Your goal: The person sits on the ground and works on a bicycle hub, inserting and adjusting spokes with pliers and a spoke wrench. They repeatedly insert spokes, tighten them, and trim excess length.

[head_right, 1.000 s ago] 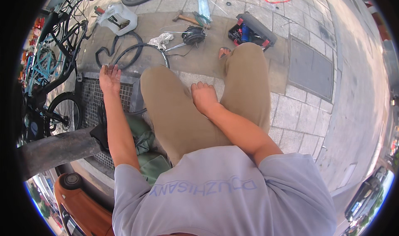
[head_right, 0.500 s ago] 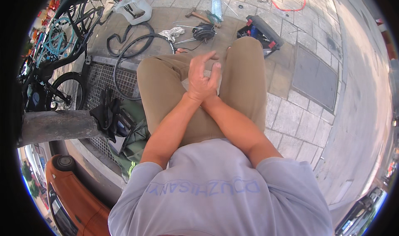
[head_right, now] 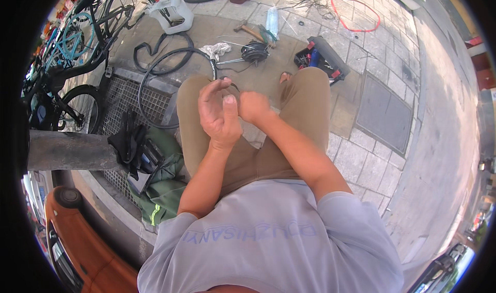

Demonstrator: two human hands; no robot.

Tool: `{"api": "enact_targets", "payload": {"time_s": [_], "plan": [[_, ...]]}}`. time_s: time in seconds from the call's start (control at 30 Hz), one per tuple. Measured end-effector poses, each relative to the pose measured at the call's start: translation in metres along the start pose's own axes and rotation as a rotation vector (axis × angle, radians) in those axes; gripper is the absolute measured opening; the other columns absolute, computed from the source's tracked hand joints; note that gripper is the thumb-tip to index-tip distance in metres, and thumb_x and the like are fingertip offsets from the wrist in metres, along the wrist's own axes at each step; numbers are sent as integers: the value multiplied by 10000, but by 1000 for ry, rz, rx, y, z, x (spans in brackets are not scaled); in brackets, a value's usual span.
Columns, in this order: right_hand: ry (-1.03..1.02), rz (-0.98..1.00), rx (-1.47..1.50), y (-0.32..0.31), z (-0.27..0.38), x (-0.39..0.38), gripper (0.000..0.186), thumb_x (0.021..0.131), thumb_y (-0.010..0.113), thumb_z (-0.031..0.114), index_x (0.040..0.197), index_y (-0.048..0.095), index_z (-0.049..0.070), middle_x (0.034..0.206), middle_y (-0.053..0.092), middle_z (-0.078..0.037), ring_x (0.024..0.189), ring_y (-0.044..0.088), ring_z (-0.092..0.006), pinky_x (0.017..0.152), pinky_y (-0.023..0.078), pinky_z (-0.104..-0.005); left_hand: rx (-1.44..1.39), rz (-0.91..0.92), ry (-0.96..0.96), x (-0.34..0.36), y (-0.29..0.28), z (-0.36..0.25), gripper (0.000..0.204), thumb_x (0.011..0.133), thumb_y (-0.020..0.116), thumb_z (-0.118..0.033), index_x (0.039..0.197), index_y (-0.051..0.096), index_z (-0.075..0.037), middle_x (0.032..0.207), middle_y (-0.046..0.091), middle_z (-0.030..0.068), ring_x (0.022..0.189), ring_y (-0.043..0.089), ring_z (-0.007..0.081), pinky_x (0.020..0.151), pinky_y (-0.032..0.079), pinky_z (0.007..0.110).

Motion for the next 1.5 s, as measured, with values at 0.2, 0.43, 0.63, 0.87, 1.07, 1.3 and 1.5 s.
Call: {"api": "enact_targets", "payload": {"time_s": [0.2,0.43,0.63,0.87,1.07,1.3,1.5], "plan": [[75,108,-244,-102,-59,98,338,937,631,281,1052,765,-6,1078,757,-264,1039,730,-435,921,574,-529,-86,-225,-116,121,-57,37,343,1082,544,-93,1388,531,61,1175,690,159,1053,685,249,964,548,394],[130,289,-294,-104,-206,197,389,921,685,307,1113,747,-26,1148,739,-271,1116,705,-420,985,554,-496,-13,-9,-928,135,-77,281,392,1048,700,-290,1283,656,22,1114,720,99,957,711,190,870,558,327],[147,258,-54,0,-286,260,628,912,748,335,1408,578,-12,1316,667,-269,1221,649,-436,1052,521,-490,200,503,-1351,47,-1,446,564,1004,760,-355,1348,641,75,1146,740,113,962,709,185,818,571,322],[-40,150,99,50,-283,309,954,843,866,356,1572,380,-24,1612,394,-245,1444,452,-464,1211,409,-474,415,546,-1387,-23,32,554,829,945,817,-412,1424,512,191,1235,717,260,1080,723,275,846,609,372],[16,157,226,57,-295,316,904,844,867,362,1542,444,-26,1551,462,-228,1433,459,-438,1186,424,-480,470,443,-1342,-32,51,560,927,924,850,-363,1515,402,192,1349,660,290,1198,691,276,876,617,379],[42,93,174,53,-290,315,887,834,873,386,1528,482,-3,1513,515,-205,1338,571,-432,1112,496,-477,465,398,-1337,-7,59,546,876,906,857,-296,1520,435,167,1373,647,312,1226,685,295,998,574,375],[19,17,163,52,-283,309,885,830,881,362,1530,480,0,1496,515,-217,1336,572,-437,1104,498,-482,481,321,-1222,-25,51,557,790,874,863,-238,1455,507,163,1309,638,282,1038,709,264,882,594,375]]}}
Point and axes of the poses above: each hand's wrist, its own x-axis towards the middle knuckle, its own y-axis out of the palm, z = x × y, the point moved 9 cm from there along x, towards the middle knuckle
